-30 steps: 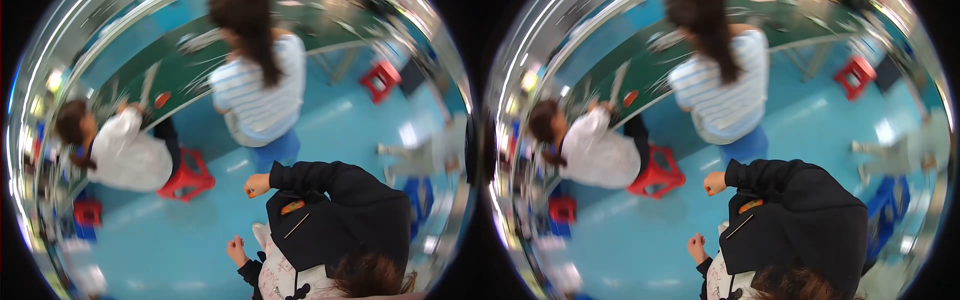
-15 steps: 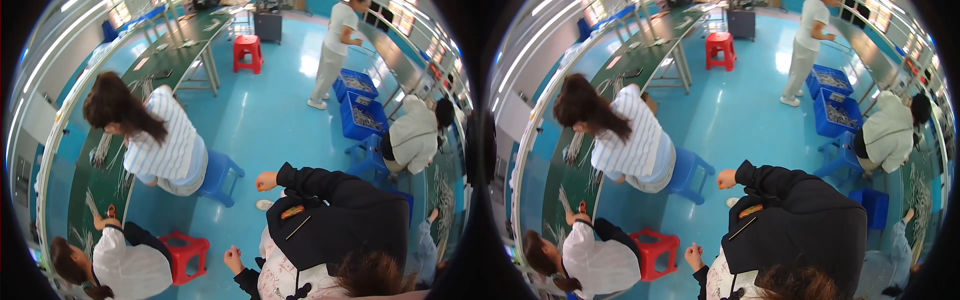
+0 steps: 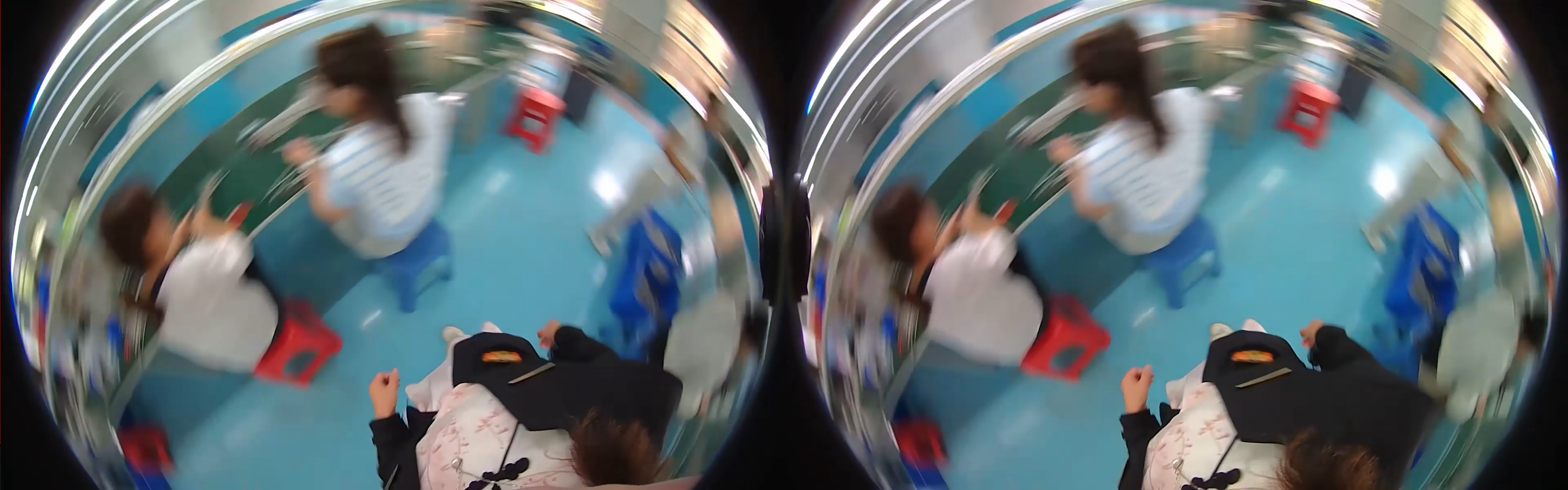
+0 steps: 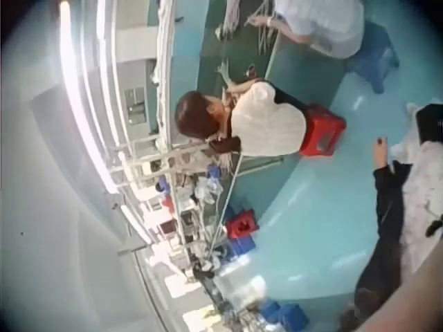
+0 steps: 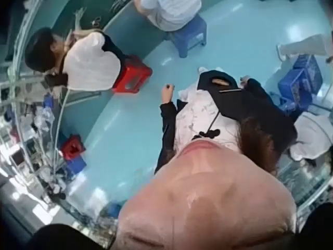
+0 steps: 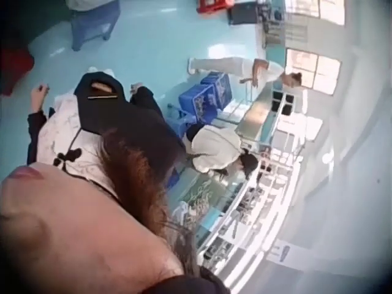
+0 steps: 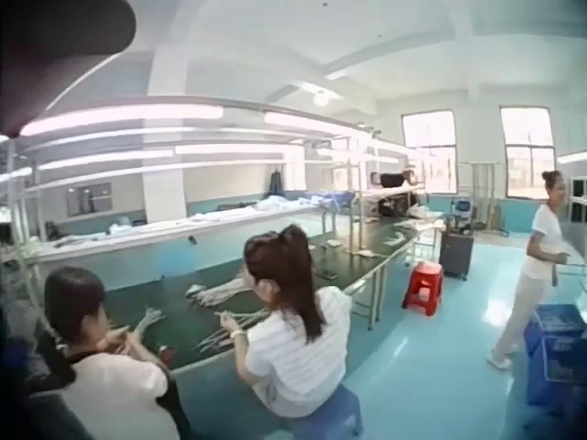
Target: The person gathers a bundle of wires, trims the ends with shears, and then strips small plastic pieces from the ends of individual wires by hand.
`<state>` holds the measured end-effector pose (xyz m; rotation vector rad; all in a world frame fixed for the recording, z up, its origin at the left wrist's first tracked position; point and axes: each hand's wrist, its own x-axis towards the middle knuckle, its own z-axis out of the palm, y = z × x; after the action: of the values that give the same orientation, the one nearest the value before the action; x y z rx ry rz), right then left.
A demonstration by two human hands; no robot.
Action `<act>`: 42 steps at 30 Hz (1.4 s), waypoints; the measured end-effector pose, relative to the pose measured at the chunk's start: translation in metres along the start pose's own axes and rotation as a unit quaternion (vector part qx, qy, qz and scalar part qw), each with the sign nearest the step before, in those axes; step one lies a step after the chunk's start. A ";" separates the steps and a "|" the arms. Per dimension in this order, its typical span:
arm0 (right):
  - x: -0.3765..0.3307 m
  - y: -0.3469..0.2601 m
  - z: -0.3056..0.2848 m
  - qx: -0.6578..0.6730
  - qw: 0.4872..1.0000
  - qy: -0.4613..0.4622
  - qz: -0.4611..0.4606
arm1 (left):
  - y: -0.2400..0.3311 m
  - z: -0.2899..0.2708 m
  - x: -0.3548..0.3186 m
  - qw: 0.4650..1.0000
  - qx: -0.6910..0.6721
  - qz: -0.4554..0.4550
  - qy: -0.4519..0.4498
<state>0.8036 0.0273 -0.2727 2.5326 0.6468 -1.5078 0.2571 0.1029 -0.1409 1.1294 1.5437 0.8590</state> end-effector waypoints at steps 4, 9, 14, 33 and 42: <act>-0.045 -0.150 0.005 -0.003 0.996 -0.039 -0.086 | -0.027 -0.019 -0.034 0.992 0.018 -0.014 0.123; -0.092 -0.303 0.066 -0.099 0.954 -0.153 -0.238 | -0.069 -0.048 -0.108 0.959 -0.045 -0.090 0.267; -0.146 -0.389 0.169 -0.305 0.876 -0.220 -0.302 | -0.103 -0.062 -0.167 0.897 -0.120 -0.168 0.390; -0.319 -0.586 0.541 -0.504 0.667 -0.297 -0.462 | -0.165 -0.368 -0.174 0.811 -0.106 -0.197 0.540; -0.260 -0.546 0.590 -0.631 0.615 -0.257 -0.397 | -0.225 -0.497 -0.178 0.905 -0.063 -0.154 0.392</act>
<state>-0.0100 0.2545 -0.2809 0.6567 1.9095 -1.0298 -0.2666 -0.1301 -0.1691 0.4097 2.1988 1.2504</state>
